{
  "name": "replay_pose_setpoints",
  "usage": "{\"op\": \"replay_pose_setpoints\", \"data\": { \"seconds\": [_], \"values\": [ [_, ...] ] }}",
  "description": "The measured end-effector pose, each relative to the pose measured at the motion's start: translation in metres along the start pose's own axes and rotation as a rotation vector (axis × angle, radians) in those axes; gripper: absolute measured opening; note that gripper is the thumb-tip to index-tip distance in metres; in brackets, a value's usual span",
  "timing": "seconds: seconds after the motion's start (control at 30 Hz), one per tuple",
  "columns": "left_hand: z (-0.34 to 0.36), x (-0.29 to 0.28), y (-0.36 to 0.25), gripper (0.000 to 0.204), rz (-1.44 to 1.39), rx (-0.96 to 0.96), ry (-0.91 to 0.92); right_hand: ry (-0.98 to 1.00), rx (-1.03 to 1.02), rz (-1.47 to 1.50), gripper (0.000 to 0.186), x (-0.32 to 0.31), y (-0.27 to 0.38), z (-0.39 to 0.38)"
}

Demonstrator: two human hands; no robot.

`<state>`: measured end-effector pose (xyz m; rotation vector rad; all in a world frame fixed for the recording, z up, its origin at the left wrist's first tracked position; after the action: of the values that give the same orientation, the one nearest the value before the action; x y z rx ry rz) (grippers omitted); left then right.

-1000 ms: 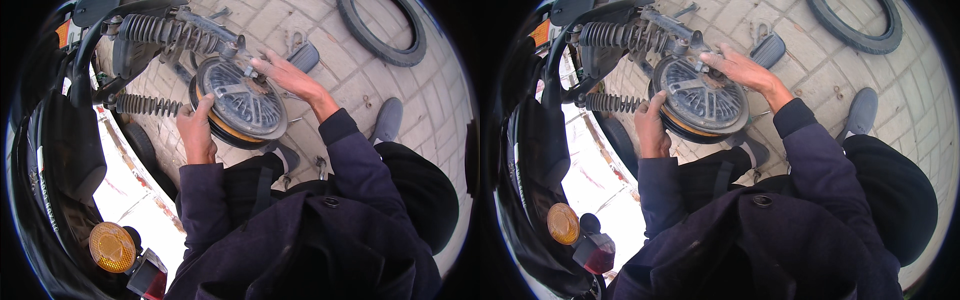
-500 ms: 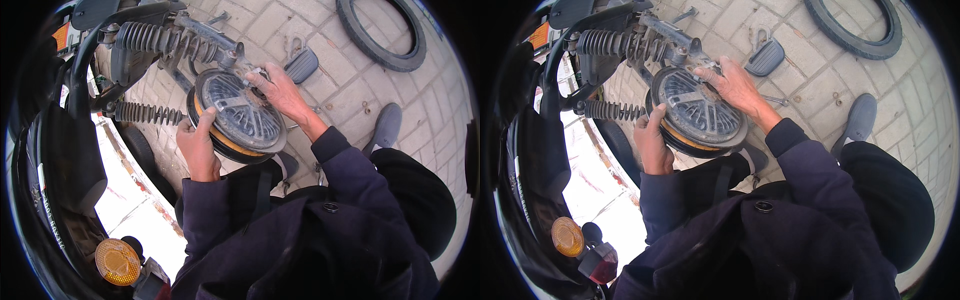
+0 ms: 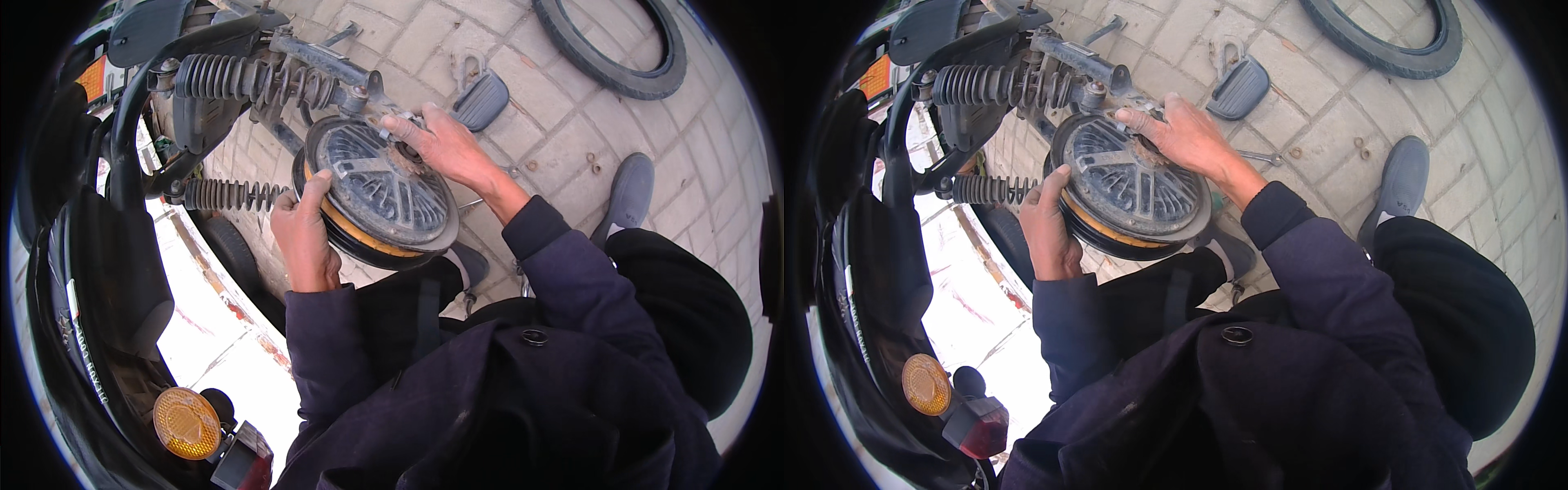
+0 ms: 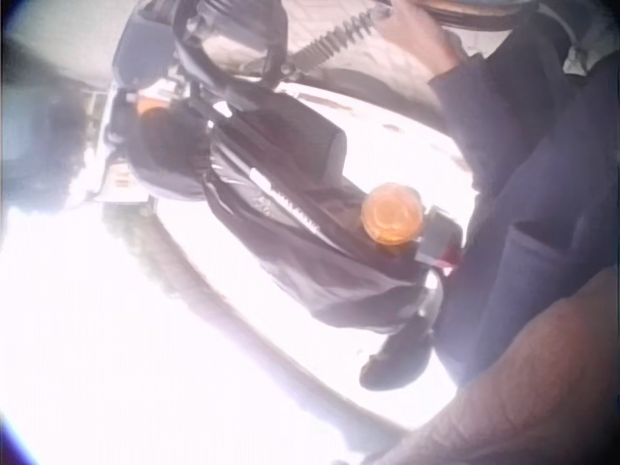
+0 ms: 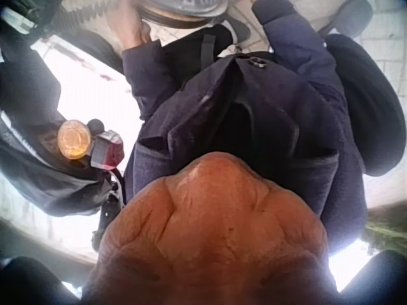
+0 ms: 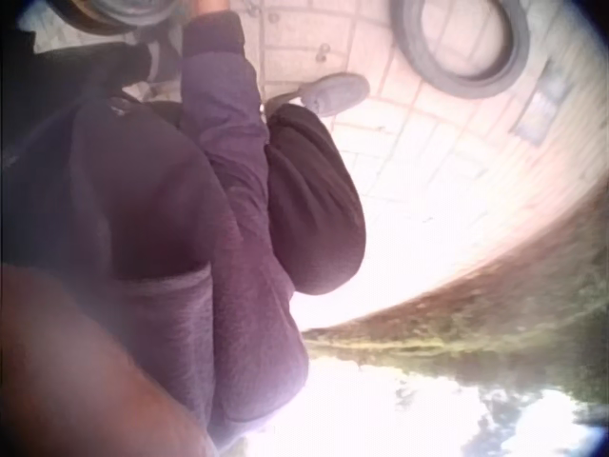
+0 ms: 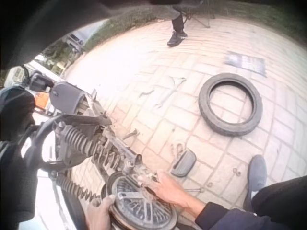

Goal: The person kneels beside a scooter and uses a wrench to loosen and tighten bolts on the rear wheel hub. They repeatedly adjust the wheel assembly, rotate the wheel, and reposition tools on the ground while working on the brake or hub mechanism.

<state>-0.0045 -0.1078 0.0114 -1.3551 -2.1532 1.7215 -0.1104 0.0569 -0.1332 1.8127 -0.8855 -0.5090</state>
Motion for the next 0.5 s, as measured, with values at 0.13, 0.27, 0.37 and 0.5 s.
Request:
{"op": "replay_pose_setpoints", "data": {
  "seconds": [0.13,0.27,0.37,0.5],
  "values": [
    [-0.004,0.001,-0.010,0.037,0.101,0.069,0.002,0.056,0.007,0.044,0.101,0.004,-0.013,0.006],
    [-0.004,0.001,-0.010,0.053,0.085,0.088,-0.005,0.172,-0.054,0.329,0.100,0.011,-0.018,0.009],
    [-0.006,0.001,-0.010,0.052,0.092,0.090,-0.013,0.176,-0.108,0.241,0.094,0.010,-0.017,0.013],
    [-0.007,0.002,-0.014,0.052,0.125,0.101,-0.018,0.151,-0.194,0.198,0.085,0.006,-0.012,0.010]
  ]
}}
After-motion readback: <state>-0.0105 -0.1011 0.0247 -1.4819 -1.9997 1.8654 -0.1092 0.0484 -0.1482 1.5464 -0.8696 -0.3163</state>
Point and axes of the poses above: each hand's wrist, its own z-axis towards the middle knuckle, its own x-axis out of the palm, y = z × x, the point moved 7 cm from there along z, towards the middle knuckle, and after that the axes turned 6 degrees about y, right-handed, at the moved point
